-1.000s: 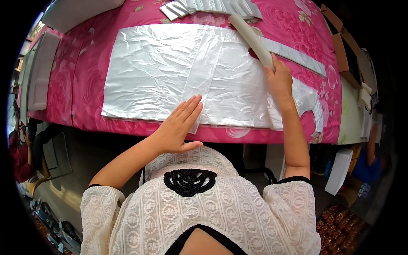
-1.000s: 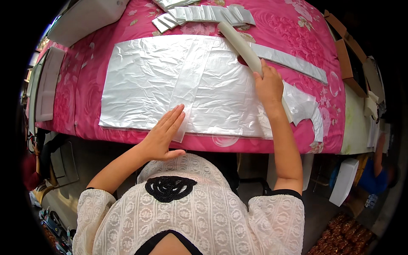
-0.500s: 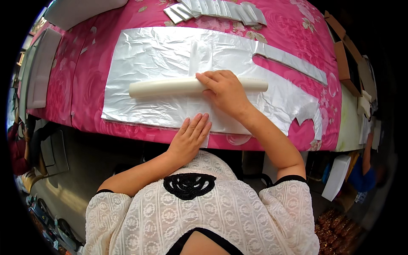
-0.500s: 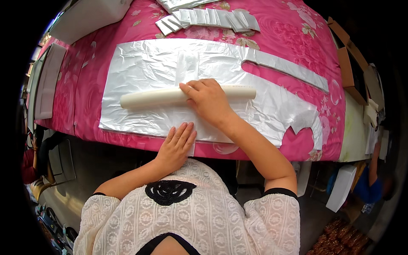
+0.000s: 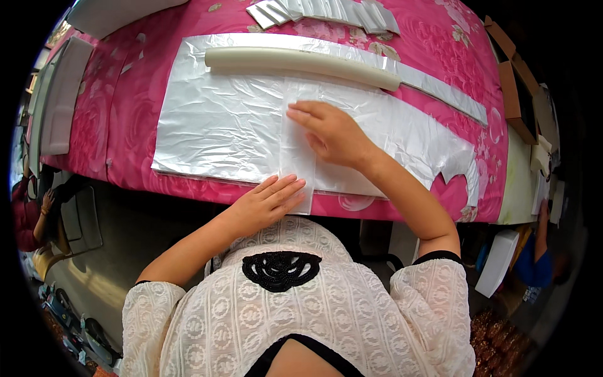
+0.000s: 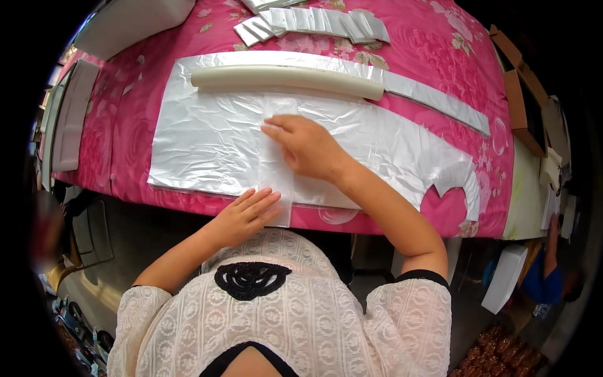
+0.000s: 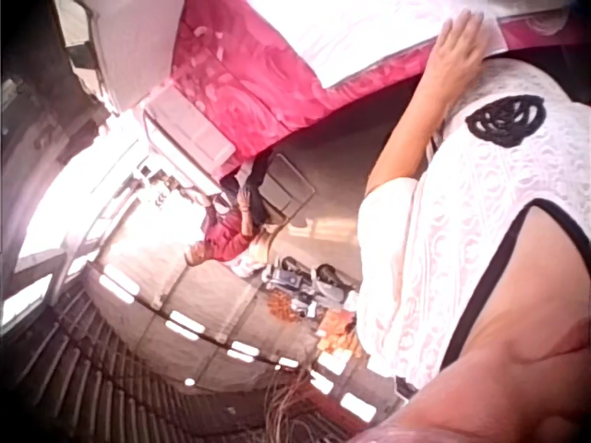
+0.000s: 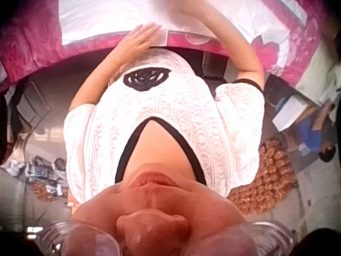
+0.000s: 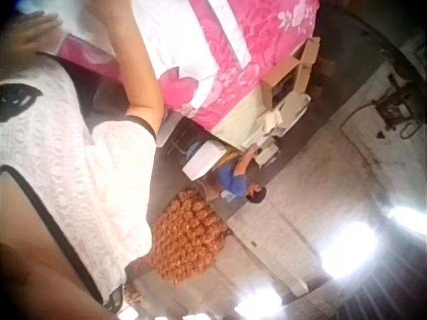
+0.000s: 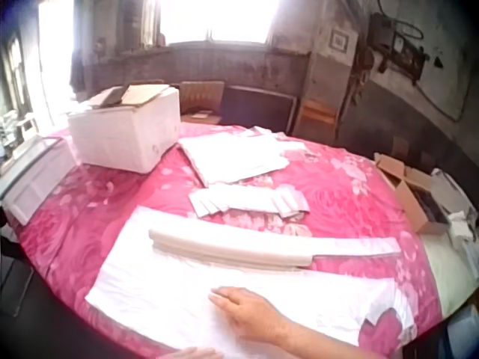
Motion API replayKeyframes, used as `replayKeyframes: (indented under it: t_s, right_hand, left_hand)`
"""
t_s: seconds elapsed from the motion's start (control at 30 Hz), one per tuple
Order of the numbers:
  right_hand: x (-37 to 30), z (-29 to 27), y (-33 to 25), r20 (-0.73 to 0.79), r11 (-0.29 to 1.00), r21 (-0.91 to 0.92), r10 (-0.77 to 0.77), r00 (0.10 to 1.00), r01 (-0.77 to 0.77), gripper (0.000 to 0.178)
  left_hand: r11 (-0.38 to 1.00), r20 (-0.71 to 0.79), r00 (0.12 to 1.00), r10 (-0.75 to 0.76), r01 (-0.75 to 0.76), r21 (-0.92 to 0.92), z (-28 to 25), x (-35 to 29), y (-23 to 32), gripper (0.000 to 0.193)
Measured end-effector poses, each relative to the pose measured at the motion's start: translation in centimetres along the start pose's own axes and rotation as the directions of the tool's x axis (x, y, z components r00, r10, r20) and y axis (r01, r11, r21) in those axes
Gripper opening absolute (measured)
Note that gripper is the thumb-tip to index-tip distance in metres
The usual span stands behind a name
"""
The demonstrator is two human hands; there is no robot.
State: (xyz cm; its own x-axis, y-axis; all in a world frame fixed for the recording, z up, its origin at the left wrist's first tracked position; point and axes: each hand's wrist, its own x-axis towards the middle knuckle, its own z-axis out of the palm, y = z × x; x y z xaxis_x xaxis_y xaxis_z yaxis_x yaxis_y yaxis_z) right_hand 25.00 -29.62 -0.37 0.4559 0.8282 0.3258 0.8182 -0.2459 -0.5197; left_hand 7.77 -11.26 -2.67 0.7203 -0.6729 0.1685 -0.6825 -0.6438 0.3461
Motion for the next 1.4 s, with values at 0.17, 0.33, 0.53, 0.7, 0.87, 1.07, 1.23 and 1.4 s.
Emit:
replayKeyframes:
  t_s: [0.17,0.33,0.53,0.7,0.87,1.07,1.23,1.4]
  right_hand:
    - [-5.5,1.7,-3.3,0.167,0.994,0.107,0.007,0.986,-0.025,0.047]
    - [-5.5,1.7,-4.5,0.068,0.997,0.059,0.044,0.997,-0.048,0.045]
    - [-5.1,3.0,-4.8,-0.131,0.996,0.024,0.092,0.987,-0.090,0.034]
    - [-5.3,3.2,-4.4,-0.202,0.992,-0.038,0.114,0.973,-0.124,0.032]
    - [-5.2,2.7,-3.9,-0.214,0.985,-0.022,0.160,0.964,-0.169,0.029]
    - [-2.4,0.7,-3.7,0.047,0.659,0.319,0.706,0.706,-0.681,0.018]
    - [-0.6,0.0,-1.5,0.325,0.313,0.473,0.807,0.493,-0.823,0.023]
    - [0.0,-0.3,-0.5,0.439,0.212,0.439,0.797,0.414,-0.873,0.020]
  left_hand:
    - [0.998,-0.081,0.995,0.049,-0.052,-0.026,0.5,-0.6,-0.6,0.033]
    - [0.978,-0.231,0.973,0.018,-0.066,-0.200,-0.1,-0.4,-0.7,0.036]
    - [0.934,-0.277,0.955,-0.104,-0.002,-0.357,-1.0,1.0,-1.2,0.064]
    - [0.981,-0.179,0.968,-0.174,0.155,-0.112,-1.6,2.7,-2.7,0.065]
    - [0.958,-0.227,0.939,-0.257,0.218,-0.185,-1.0,3.2,-3.6,0.065]
    - [0.440,-0.009,0.662,-0.750,0.489,-0.754,-2.9,5.2,-3.4,0.059]
    - [0.790,-0.349,0.746,-0.567,0.371,-0.489,-1.7,5.4,-3.4,0.071]
    - [0.919,-0.119,0.912,-0.393,0.393,-0.026,0.0,6.3,-2.1,0.084]
